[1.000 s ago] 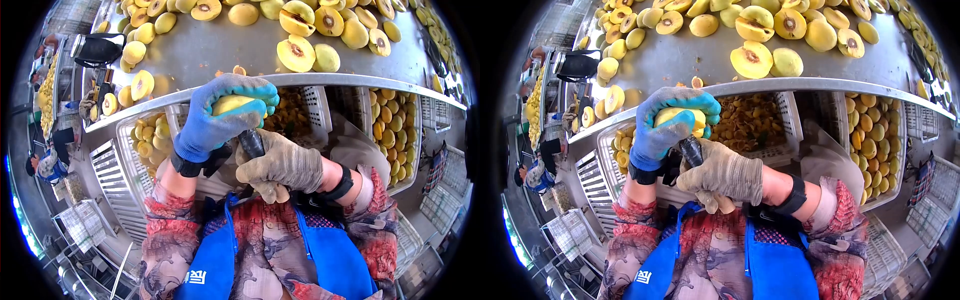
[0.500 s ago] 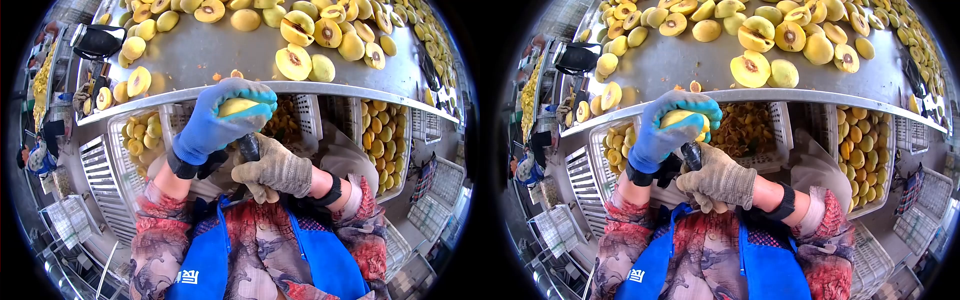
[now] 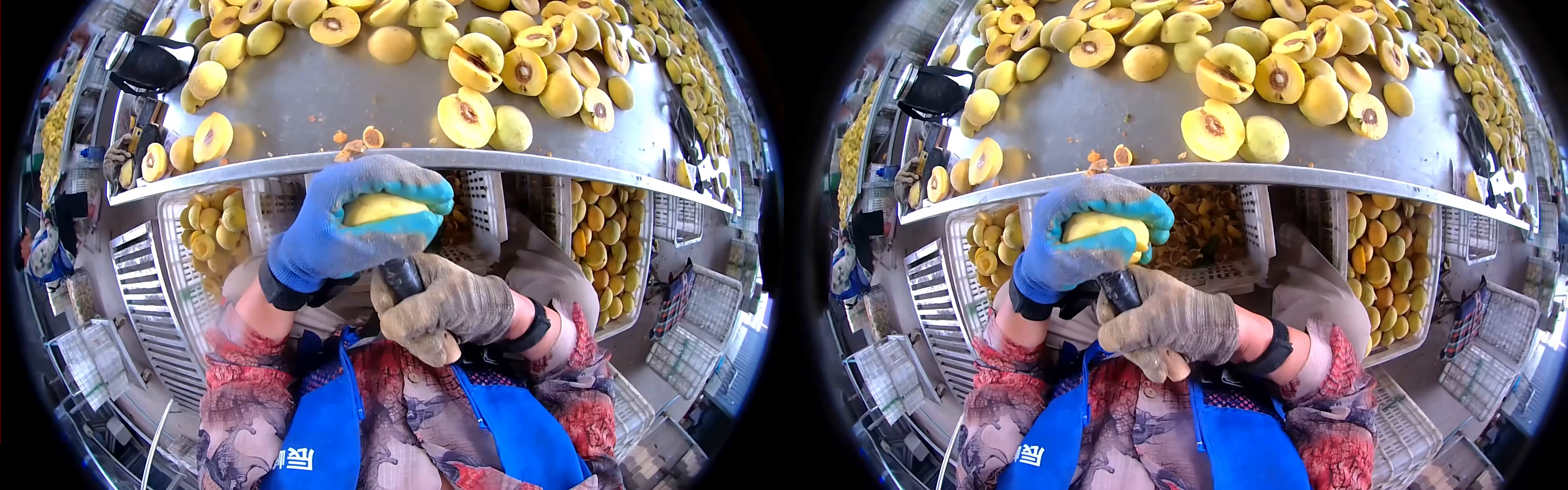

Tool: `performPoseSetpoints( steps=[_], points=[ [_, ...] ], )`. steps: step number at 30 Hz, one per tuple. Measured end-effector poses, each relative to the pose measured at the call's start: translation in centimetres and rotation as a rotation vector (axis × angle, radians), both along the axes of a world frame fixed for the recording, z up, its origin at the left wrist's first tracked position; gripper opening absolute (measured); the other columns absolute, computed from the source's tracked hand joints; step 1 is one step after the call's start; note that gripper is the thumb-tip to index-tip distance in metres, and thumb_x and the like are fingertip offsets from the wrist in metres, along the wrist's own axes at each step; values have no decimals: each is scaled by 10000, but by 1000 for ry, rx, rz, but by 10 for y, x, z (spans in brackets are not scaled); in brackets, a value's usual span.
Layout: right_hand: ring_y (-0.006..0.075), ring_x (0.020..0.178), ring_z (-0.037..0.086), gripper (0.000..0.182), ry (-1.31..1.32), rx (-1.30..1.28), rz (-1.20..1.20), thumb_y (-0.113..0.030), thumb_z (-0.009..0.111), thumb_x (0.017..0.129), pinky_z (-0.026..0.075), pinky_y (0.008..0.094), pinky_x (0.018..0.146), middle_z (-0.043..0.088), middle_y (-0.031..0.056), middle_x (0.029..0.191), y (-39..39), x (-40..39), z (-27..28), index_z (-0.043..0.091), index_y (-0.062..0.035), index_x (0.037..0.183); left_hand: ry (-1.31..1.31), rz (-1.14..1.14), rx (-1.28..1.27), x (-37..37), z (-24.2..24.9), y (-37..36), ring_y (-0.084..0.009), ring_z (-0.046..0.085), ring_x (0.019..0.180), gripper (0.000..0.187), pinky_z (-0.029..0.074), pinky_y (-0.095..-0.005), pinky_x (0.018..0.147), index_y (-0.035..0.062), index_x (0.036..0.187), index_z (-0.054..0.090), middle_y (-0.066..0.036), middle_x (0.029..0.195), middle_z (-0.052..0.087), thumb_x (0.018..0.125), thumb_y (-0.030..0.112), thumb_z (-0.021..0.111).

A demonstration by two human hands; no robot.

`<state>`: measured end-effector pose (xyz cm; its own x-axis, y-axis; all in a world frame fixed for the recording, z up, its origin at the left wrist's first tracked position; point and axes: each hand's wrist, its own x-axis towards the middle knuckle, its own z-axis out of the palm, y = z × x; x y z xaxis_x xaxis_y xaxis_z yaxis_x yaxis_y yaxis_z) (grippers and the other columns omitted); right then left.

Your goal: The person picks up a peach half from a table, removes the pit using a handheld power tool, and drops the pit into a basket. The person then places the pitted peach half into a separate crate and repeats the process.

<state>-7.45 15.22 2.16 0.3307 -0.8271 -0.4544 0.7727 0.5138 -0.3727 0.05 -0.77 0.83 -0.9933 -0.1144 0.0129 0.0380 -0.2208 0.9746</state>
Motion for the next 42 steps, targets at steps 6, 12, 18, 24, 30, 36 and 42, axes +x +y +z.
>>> performPoseSetpoints(
  steps=[6,12,18,24,30,36,42],
  points=[
    [147,334,486,221,-69,15,47,-88,677,755,367,249,311,522,69,479,9,5,6,487,-12,837,55,-31,86,9,9,6,-183,610,980,344,497,-322,872,-25,1084,589,-123,1088,632,766,14,715],
    [145,339,491,204,-214,-23,-12,-72,663,772,368,251,316,520,65,497,10,10,11,490,-15,865,74,58,203,10,16,15,-282,642,908,369,555,-380,752,-36,1112,574,-202,1033,629,811,146,687],
    [190,344,477,233,-337,-26,-132,81,630,725,363,294,289,501,105,568,3,15,17,495,-38,873,87,122,284,5,15,17,-256,645,839,407,557,-352,686,-33,1073,599,-204,992,636,798,248,699],
    [163,339,470,178,-74,-49,-90,-24,645,748,359,269,302,516,81,533,-4,12,14,500,-27,849,76,155,215,6,14,9,-256,646,866,391,557,-358,726,-36,1087,591,-194,996,639,809,225,680],
    [141,346,477,244,299,109,-22,-58,689,737,363,254,294,528,73,534,-11,6,24,488,-21,870,61,187,195,3,9,7,-260,646,898,312,550,-363,770,-39,1102,581,-193,1022,636,839,118,634],
    [162,352,496,232,-153,39,-75,-27,653,757,386,275,309,528,71,525,2,5,20,467,-16,896,201,131,149,-1,9,11,-282,644,885,307,555,-384,748,-35,1121,558,-223,1023,627,841,73,623],
    [156,340,475,228,-337,-29,-155,-4,652,768,360,268,311,519,85,550,5,6,24,478,-26,914,164,165,294,-9,16,19,-265,646,866,366,554,-359,717,-28,1129,554,-205,999,631,859,211,619]
  ],
)
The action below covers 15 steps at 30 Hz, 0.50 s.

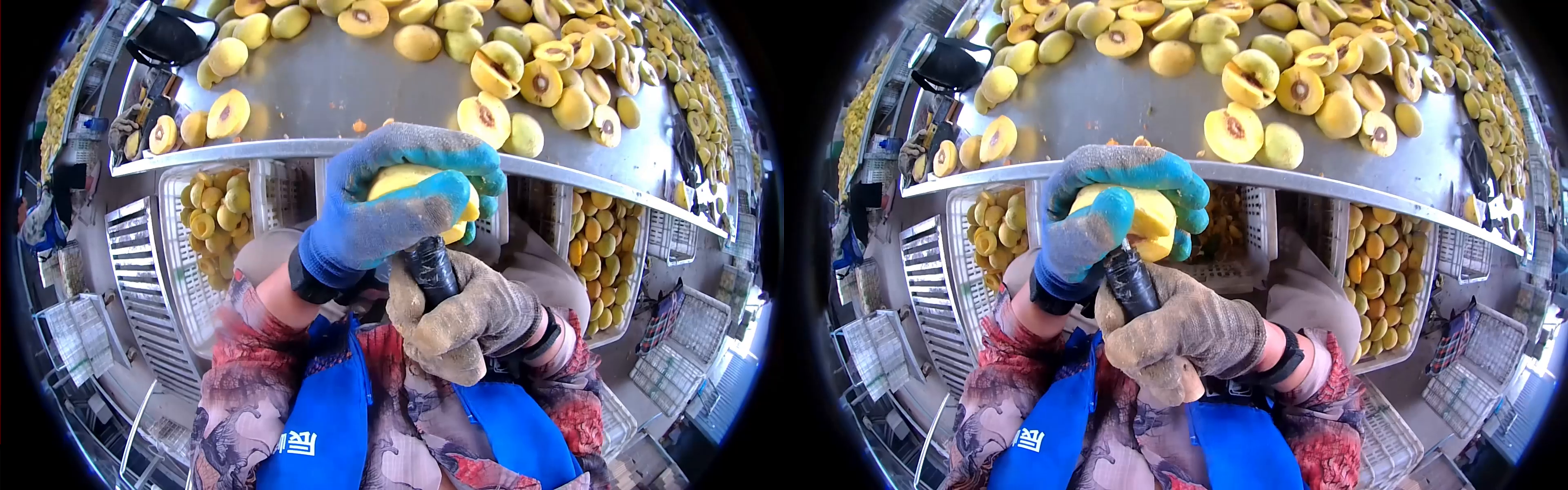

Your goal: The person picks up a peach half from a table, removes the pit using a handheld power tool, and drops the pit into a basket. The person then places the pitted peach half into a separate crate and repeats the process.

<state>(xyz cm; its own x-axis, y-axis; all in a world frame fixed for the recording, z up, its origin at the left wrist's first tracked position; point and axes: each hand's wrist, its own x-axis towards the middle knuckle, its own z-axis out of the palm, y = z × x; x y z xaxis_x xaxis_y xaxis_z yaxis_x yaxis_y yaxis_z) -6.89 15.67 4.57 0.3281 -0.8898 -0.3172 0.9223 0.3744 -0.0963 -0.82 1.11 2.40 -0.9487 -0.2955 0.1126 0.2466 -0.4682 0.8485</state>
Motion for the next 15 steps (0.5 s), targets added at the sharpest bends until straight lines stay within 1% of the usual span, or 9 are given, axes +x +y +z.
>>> performPoseSetpoints(
  steps=[2,3,6,7,10,11,14,15],
  points=[
    [153,348,481,223,13,-33,-27,-8,657,766,364,267,317,525,82,559,1,3,-1,484,-23,906,-43,-42,126,1,7,0,-227,643,884,291,533,-347,796,-39,1129,555,-169,999,645,854,40,611],
    [156,361,493,210,138,-2,-22,-26,665,761,378,262,334,526,77,553,-2,1,4,488,-21,874,-75,-33,138,1,10,1,-224,640,886,269,534,-345,792,-37,1115,558,-165,992,644,878,83,593],
    [147,369,489,209,267,73,8,-37,674,749,384,249,343,513,57,530,-8,-4,8,488,-23,843,-64,45,120,-2,0,0,-219,635,899,271,538,-350,783,-37,1103,559,-162,1010,636,891,130,589],
    [145,382,494,212,359,46,68,-45,660,752,394,251,345,531,60,557,-8,-9,4,480,-24,861,7,84,107,-3,-5,1,-215,630,913,289,537,-350,784,-35,1120,555,-156,1037,626,909,163,566],
    [139,334,473,228,756,242,91,-91,657,749,344,247,297,503,57,493,-18,-6,13,488,-24,886,-90,109,13,-5,-12,0,-297,616,960,517,558,-414,764,-38,1207,501,-207,1094,587,910,383,538],
    [138,380,512,249,786,221,48,-105,650,747,377,247,317,554,60,576,-18,-5,4,510,-18,934,-109,156,-2,-6,-13,2,-285,620,946,526,556,-409,773,-38,1210,499,-191,1097,590,913,395,527],
    [143,510,587,326,1430,174,-134,-128,649,751,459,270,418,603,56,709,-19,11,-42,510,-34,1030,-117,220,-87,-8,-19,2,-274,622,942,524,551,-397,786,-40,1209,502,-179,1094,594,918,396,520],
    [224,673,642,398,1651,179,-5,-156,648,766,513,331,571,633,90,827,-21,8,-47,482,-68,1117,-126,234,-98,-9,-21,2,-267,623,938,517,550,-393,786,-39,1207,504,-174,1091,597,921,391,517]
  ],
)
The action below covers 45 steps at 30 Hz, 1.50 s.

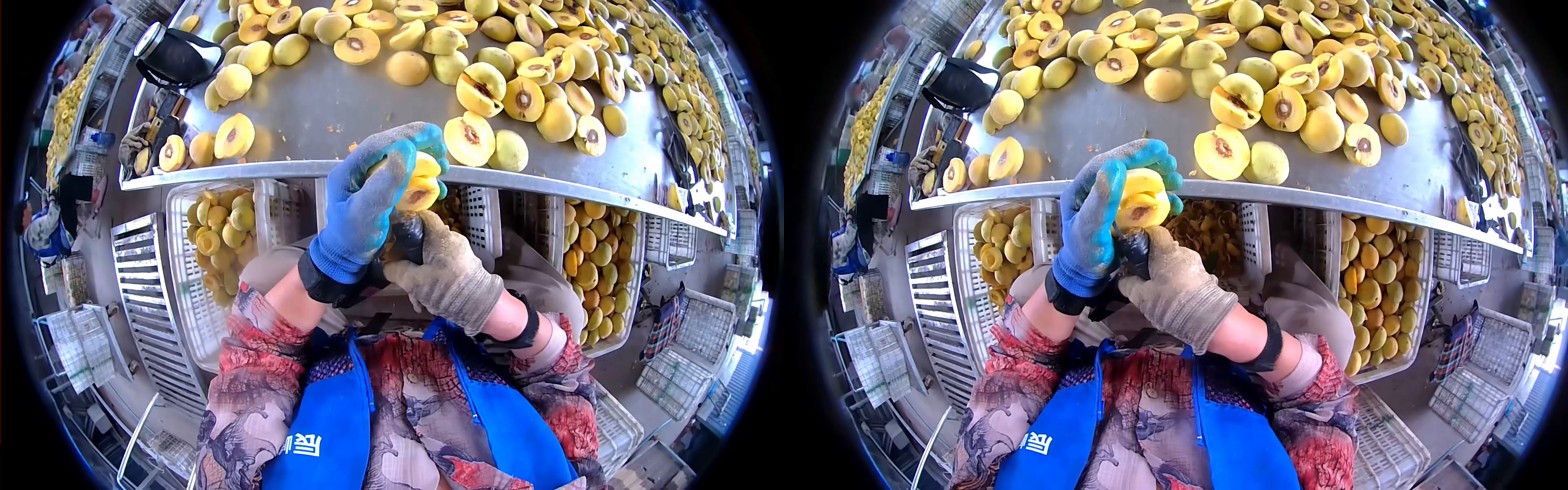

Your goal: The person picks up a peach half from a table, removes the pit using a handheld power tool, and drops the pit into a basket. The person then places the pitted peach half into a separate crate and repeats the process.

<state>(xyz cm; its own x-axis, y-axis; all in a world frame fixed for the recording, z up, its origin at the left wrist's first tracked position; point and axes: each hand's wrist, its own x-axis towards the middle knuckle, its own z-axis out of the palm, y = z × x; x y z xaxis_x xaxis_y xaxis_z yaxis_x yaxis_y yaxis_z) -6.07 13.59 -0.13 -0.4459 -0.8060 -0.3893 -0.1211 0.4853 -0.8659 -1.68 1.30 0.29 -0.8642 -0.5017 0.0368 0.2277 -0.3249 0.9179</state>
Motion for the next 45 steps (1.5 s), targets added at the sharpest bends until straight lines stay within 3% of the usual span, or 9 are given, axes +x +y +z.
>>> performPoseSetpoints(
  steps=[4,11,15,19,21,28,36,42,45],
  points=[
    [388,778,608,444,388,-54,-17,-171,664,763,504,430,660,609,204,892,6,-6,3,460,-74,1145,-77,41,85,-1,7,-1,-196,620,920,379,521,-319,787,-32,1164,547,-120,1053,620,930,265,533],
    [365,750,590,389,873,-77,101,-170,649,779,487,431,627,547,186,920,14,-14,4,466,-48,1100,-97,215,3,19,15,-25,-132,614,857,273,510,-258,728,-25,1097,593,-81,985,643,927,183,546],
    [259,690,654,105,926,276,339,-108,485,857,515,406,512,606,102,801,8,-10,-37,526,-81,950,-360,565,-534,90,47,-77,-158,607,896,255,496,-291,777,-2,1111,600,-90,999,633,918,153,539],
    [259,709,671,143,952,469,557,-113,517,838,511,430,498,654,102,785,24,-8,-85,643,-106,903,-737,425,-1703,158,20,-151,-223,578,1002,302,473,-321,855,-11,1118,593,-147,1042,614,874,167,610],
    [264,713,667,121,1026,419,541,-109,515,840,527,406,532,645,105,796,22,-14,-66,608,-92,915,-530,495,-679,113,36,-107,-242,575,1015,372,469,-341,869,-6,1106,593,-148,1061,613,788,147,709],
    [351,802,638,157,641,187,367,-134,510,846,521,437,699,622,172,916,21,-29,-16,531,-68,987,-408,-86,-1556,-40,2,-50,-349,574,1020,529,443,-412,880,-6,1162,544,-233,1063,594,793,360,643],
    [385,823,619,362,473,-114,-513,-217,670,758,502,430,725,636,186,861,44,-96,10,519,-104,1067,-553,-324,-1247,-113,-37,-17,-358,592,962,527,456,-395,838,-11,1149,532,-229,1038,611,707,238,673],
    [328,810,641,375,449,35,-617,-243,693,742,499,394,740,658,129,832,43,-118,-5,540,-91,1048,-470,-284,-1002,-110,-38,-20,-158,588,852,418,471,-279,773,-8,1106,554,-116,934,624,703,63,640],
    [312,807,643,360,411,-54,-620,-240,702,752,499,379,747,655,128,827,42,-115,-7,545,-89,1038,-267,-234,-758,-100,-34,-27,-204,618,813,381,491,-301,739,17,1081,584,-129,921,632,704,51,629]
  ],
)
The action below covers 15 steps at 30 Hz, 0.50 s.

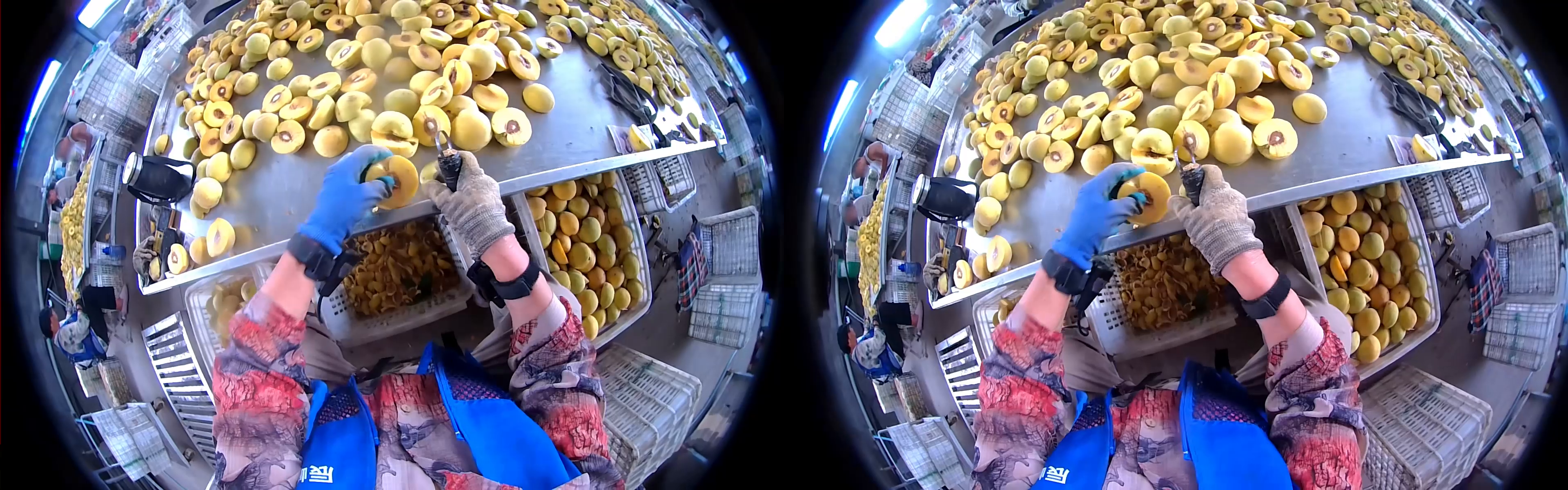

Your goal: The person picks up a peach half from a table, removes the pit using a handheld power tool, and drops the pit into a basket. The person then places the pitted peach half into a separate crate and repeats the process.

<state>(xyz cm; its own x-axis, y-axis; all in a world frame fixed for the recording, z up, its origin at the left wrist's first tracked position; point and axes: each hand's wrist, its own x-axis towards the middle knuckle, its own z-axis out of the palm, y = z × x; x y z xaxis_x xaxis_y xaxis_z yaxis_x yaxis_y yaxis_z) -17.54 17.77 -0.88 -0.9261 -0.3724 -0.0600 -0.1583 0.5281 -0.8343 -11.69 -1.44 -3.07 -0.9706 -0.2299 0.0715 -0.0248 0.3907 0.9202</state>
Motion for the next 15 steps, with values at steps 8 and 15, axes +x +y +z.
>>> performPoseSetpoints(
  steps=[8,15],
  points=[
    [158,746,578,411,-364,-408,154,-261,758,740,483,293,707,622,70,837,-28,16,-6,558,-17,1003,208,73,165,51,40,26,-116,579,823,359,484,-243,735,-16,1084,593,-80,1039,590,729,-38,537],
    [100,523,575,319,-643,-642,111,-255,685,822,472,202,431,617,28,814,-43,36,7,540,-62,1031,328,38,-299,68,34,17,-188,562,1038,362,451,-304,882,12,1106,596,-135,1221,543,747,-32,571]
  ],
)
